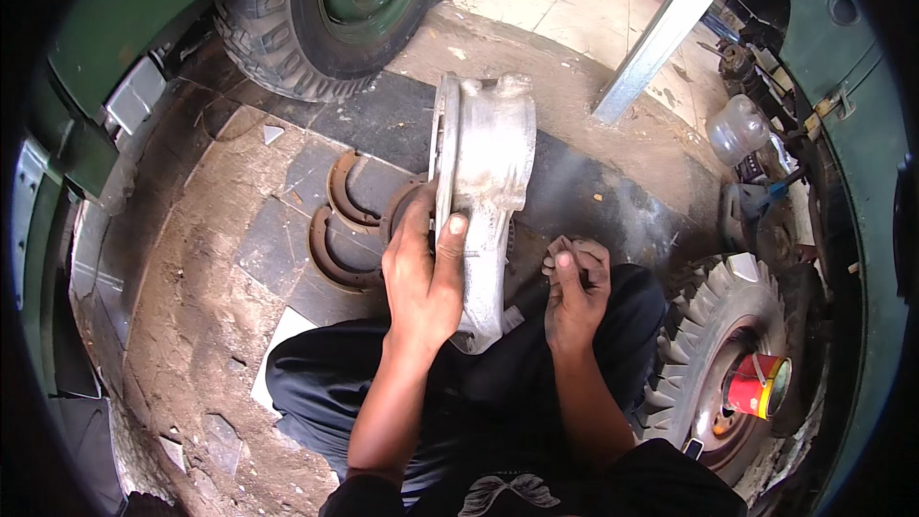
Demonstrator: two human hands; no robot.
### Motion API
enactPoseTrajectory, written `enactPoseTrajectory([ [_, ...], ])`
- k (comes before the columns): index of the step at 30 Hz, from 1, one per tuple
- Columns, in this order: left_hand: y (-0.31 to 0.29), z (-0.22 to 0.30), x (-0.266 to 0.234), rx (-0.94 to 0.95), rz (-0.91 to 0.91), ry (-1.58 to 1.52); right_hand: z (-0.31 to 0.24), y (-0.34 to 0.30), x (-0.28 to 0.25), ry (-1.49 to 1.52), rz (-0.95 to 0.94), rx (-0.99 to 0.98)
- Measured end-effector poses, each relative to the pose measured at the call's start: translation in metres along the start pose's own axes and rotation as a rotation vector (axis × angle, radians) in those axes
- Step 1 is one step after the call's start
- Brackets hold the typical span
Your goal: The person sits on the floor and uses a sanding block to smooth the surface of a metal part. They rotate the part to access different areas and continue sanding until the end of the clip.
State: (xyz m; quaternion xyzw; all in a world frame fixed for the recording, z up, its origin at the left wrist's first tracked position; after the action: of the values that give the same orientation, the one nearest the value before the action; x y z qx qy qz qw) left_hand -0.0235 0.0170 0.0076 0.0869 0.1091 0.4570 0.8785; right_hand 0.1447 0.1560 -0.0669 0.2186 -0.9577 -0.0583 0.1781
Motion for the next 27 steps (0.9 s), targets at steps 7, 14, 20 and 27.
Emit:
enactPoseTrajectory([
  [7,0.002,0.029,0.014,0.430,0.202,0.341,0.013,-0.012,-0.012,-0.108,-0.238,0.085],
  [14,0.021,0.048,0.025,0.538,0.275,0.468,0.053,-0.023,-0.010,0.365,-0.147,0.460],
  [20,0.042,0.074,0.037,1.023,-0.017,0.847,0.026,-0.015,-0.008,0.325,-0.266,0.299],
  [27,0.042,0.081,0.031,0.898,-0.097,0.681,-0.095,0.072,0.037,0.047,-0.605,-0.185],
])
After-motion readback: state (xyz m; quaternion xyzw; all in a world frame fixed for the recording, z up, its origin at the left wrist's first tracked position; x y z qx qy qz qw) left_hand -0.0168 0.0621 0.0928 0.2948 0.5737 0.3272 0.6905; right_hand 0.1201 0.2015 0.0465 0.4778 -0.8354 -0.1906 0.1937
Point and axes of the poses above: each hand's wrist, its own y-axis towards the middle knuckle, its own x-axis out of the palm, z = x × y, the point moved 3 cm from there along y, towards the middle knuckle, and after that the axes turned 6 degrees about -y, right-handed, at the moved point
